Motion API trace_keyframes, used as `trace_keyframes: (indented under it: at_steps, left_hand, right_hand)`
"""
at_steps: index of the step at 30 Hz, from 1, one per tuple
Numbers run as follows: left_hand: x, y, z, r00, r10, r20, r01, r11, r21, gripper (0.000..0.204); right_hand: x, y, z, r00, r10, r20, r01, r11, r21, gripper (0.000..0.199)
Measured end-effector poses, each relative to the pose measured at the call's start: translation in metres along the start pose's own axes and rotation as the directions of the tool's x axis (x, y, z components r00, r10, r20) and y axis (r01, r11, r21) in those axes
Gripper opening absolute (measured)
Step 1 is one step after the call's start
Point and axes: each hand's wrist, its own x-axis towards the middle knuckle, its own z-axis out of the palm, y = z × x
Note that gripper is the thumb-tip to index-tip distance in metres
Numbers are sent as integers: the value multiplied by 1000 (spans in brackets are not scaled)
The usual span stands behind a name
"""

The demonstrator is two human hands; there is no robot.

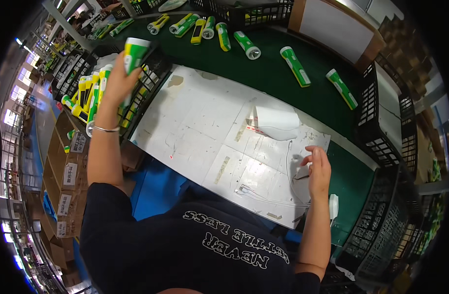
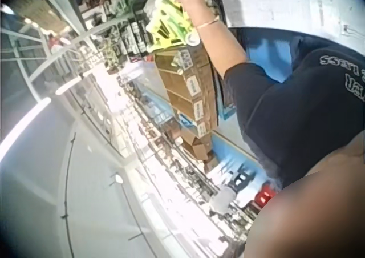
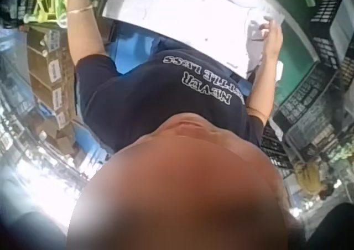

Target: Assembling plastic flashlight components at a factory workstation.

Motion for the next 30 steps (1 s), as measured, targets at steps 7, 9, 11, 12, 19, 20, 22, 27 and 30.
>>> trace_keyframes:
  at_steps: [7,9,11,12,19,20,22,27,30]
  left_hand:
    - [0,-94,-41,909,-374,182,181,749,637,84]
    - [-2,-77,-47,891,-422,167,172,654,736,95]
    - [7,-94,-48,843,-494,214,296,757,582,102]
    - [16,-98,-47,826,-504,255,316,786,531,103]
    - [30,-162,-16,803,-596,11,511,699,500,111]
    - [36,-156,-8,767,-641,29,519,646,560,110]
    - [47,-149,-6,704,-703,98,520,605,603,106]
    - [68,-174,20,715,-644,272,324,650,687,107]
    - [80,-203,17,749,-524,406,305,817,490,117]
  right_hand:
    - [94,-15,16,993,-113,19,114,985,-127,35]
    - [116,-14,17,990,-139,17,140,985,-104,37]
    - [134,-19,20,985,-171,15,171,967,-187,38]
    - [147,-11,17,977,-214,-3,208,952,-225,39]
    - [191,-18,41,945,-322,-61,148,584,-798,55]
    - [192,-18,43,962,-267,-58,95,527,-844,57]
    - [204,-10,43,977,-204,-58,37,431,-902,61]
    - [219,0,41,993,-106,-59,-18,354,-935,61]
    - [236,22,32,985,-134,-107,-37,443,-896,59]
